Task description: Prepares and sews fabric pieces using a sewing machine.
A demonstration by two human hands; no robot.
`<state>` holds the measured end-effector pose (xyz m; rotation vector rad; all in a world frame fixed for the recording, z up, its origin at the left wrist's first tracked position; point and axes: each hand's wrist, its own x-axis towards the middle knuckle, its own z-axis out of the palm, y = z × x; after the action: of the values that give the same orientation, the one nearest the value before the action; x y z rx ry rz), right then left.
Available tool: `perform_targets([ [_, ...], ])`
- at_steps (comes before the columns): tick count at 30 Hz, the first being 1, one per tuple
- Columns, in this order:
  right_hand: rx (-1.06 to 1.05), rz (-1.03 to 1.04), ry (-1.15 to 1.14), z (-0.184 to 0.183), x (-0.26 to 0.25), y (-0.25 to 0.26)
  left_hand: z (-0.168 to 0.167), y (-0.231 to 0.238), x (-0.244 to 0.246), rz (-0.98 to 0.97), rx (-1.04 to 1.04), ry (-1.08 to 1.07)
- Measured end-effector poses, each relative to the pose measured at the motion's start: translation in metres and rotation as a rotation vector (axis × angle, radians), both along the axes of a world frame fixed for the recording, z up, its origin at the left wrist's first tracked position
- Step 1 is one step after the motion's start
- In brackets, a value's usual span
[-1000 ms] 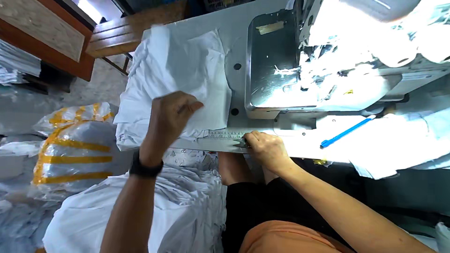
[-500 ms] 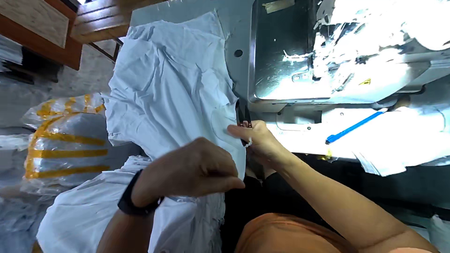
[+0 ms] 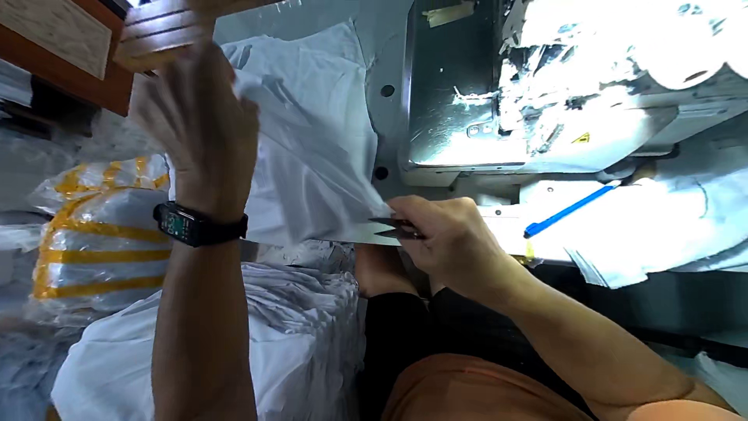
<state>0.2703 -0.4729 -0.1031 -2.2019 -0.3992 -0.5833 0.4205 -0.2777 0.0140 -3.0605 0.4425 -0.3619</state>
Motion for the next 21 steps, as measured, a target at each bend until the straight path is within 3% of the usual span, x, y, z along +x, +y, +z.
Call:
perform_targets([
  [4, 0.095, 0.035, 0.148, -0.012, -0.021, -0.029, 0.012, -0.042, -0.004, -0.035, -0.082, -0.197],
  [7, 0.263, 0.106, 0.418, -0.039, -0.049, -0.072, -0.011, -0.078, -0.001, -0.479, -0.269, -0.173],
  [10, 0.403, 0.016, 0.539, -0.063, -0.071, -0.089, -0.050, -0.108, 0.005, -0.771, -0.542, 0.102],
  [12, 0.454, -0.061, 0.541, -0.073, -0.076, -0.085, -0.062, -0.117, 0.004, -0.815, -0.547, 0.204],
  [16, 0.487, -0.086, 0.537, -0.086, -0.080, -0.079, -0.073, -0.112, 0.012, -0.907, -0.518, 0.181],
  [19, 0.466, 0.029, 0.540, -0.089, -0.085, -0.087, -0.071, -0.116, 0.011, -0.741, -0.411, 0.337],
  [21, 0.570, -0.004, 0.539, -0.085, -0.084, -0.082, -0.061, -0.135, 0.010, -0.591, -0.340, 0.430],
])
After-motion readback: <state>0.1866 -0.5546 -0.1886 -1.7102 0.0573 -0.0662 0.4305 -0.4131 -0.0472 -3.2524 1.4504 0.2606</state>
